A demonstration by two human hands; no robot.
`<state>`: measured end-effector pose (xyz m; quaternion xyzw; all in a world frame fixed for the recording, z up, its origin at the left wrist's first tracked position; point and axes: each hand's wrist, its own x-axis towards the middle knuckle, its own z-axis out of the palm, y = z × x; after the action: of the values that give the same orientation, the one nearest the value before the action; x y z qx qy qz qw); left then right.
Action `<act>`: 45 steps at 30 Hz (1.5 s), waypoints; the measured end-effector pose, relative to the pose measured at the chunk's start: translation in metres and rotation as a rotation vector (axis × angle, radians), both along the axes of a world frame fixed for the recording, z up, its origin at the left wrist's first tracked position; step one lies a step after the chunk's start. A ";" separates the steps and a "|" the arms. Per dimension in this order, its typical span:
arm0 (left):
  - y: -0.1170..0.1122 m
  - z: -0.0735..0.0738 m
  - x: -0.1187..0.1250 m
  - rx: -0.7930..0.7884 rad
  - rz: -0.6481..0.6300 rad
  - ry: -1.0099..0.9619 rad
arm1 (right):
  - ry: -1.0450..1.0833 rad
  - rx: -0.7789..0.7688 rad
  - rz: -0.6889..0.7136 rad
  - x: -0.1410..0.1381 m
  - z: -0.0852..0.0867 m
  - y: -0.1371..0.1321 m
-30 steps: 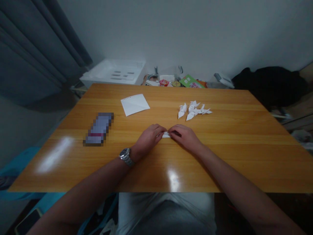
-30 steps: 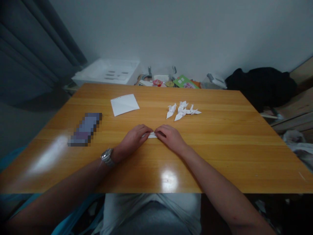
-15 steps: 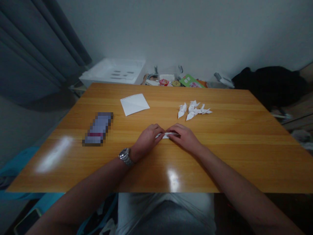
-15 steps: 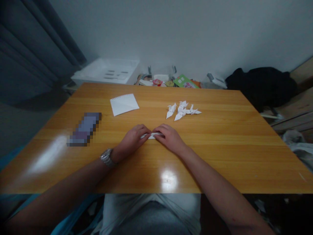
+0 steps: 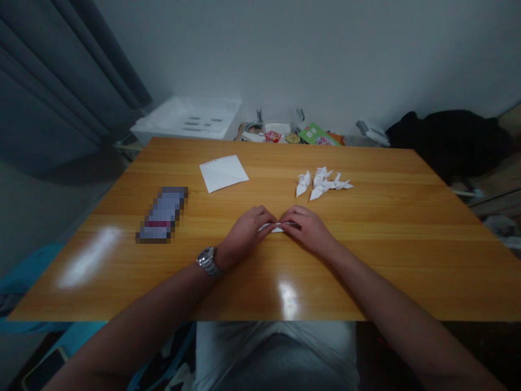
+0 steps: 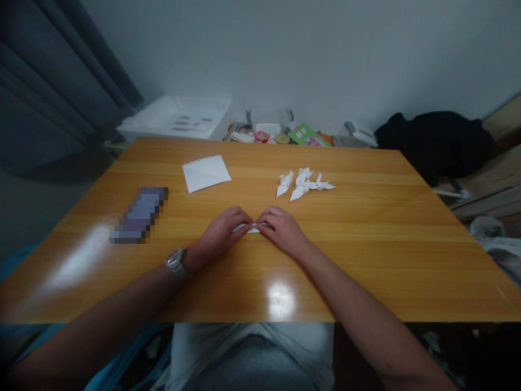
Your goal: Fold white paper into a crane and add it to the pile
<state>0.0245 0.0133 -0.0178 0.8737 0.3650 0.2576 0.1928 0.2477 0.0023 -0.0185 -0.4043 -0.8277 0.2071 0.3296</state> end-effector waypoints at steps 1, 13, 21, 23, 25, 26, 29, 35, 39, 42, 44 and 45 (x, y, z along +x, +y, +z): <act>0.000 0.000 0.000 -0.001 -0.001 -0.005 | 0.008 -0.010 -0.004 -0.001 0.001 0.000; 0.000 0.001 -0.003 0.010 0.053 -0.028 | 0.105 -0.113 -0.078 0.004 0.002 -0.001; -0.001 0.007 -0.003 0.015 0.055 -0.043 | 0.099 -0.111 -0.064 0.006 0.003 0.000; -0.002 0.008 -0.003 0.017 0.055 -0.038 | 0.096 -0.116 -0.055 0.006 0.004 0.000; -0.003 0.008 -0.002 0.021 0.051 -0.035 | 0.098 -0.118 -0.049 0.005 0.005 -0.002; -0.003 0.008 -0.002 0.022 0.050 -0.034 | 0.099 -0.116 -0.046 0.004 0.006 -0.002; -0.004 0.006 -0.001 0.017 0.050 -0.037 | 0.097 -0.103 -0.036 0.001 0.008 -0.004; -0.003 0.004 -0.002 -0.004 -0.013 -0.078 | 0.099 -0.084 -0.031 -0.002 0.010 -0.005; -0.001 0.004 -0.003 0.018 0.001 -0.126 | 0.122 -0.079 -0.050 -0.002 0.011 -0.005; -0.001 0.006 -0.004 0.026 0.034 -0.139 | 0.143 -0.084 -0.090 0.000 0.011 -0.004; -0.001 0.007 -0.005 0.016 0.047 -0.149 | 0.150 -0.091 -0.107 0.001 0.010 -0.004; -0.001 0.007 -0.004 0.011 0.052 -0.151 | 0.151 -0.093 -0.111 0.001 0.010 -0.004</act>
<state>0.0200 0.0122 -0.0103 0.8429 0.3706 0.3298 0.2083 0.2489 -0.0014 -0.0084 -0.4475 -0.7664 0.2567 0.3827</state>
